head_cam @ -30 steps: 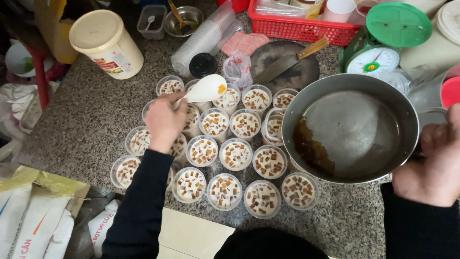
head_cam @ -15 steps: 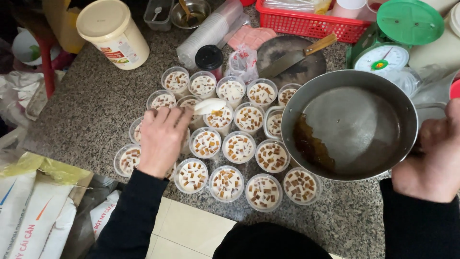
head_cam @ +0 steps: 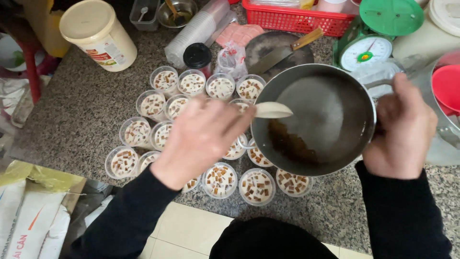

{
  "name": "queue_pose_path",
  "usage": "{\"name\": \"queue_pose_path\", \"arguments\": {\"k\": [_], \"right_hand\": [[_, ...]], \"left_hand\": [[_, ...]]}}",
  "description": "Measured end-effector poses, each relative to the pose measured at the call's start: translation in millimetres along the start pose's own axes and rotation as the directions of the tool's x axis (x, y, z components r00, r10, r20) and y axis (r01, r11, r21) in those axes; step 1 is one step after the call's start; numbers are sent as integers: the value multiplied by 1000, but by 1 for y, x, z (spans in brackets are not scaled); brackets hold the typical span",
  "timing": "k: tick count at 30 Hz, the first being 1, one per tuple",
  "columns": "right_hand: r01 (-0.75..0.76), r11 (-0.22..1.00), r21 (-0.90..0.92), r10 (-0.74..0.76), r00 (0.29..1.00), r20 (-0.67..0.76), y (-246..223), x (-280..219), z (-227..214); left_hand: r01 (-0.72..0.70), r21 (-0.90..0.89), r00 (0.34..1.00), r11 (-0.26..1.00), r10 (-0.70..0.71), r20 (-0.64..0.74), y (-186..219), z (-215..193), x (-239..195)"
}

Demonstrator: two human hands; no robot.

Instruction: The person uses a white ladle to scoop a brown, gelatinous topping from a metal pot and adds it to multiple small plastic cups filled with a white liquid. The person systematically fills each cup in rows on a granite countertop.

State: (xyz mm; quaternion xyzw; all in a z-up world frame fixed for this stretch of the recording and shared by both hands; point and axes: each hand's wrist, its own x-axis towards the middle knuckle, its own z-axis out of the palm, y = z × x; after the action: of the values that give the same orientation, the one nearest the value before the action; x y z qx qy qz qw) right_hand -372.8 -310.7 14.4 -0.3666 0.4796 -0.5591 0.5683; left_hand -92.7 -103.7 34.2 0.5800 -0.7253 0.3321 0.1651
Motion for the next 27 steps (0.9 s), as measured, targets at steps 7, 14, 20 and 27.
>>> {"name": "queue_pose_path", "arguments": {"k": [7,14,20,27], "right_hand": [[-21,999,-32,24,993,111,-1,-21,26],[2,1000,-12,-1,991,132,4,-20,30],[-52,998,22,49,990,134,15,-20,31],[-59,998,10,57,988,144,13,-28,33]], "left_hand": [[-400,217,915,890,377,143,11,11,22],[-155,-149,956,977,187,228,9,39,4],[472,-465,733,749,-40,680,15,36,-5],[773,-369,548,517,-249,799,1,15,-12]]}}
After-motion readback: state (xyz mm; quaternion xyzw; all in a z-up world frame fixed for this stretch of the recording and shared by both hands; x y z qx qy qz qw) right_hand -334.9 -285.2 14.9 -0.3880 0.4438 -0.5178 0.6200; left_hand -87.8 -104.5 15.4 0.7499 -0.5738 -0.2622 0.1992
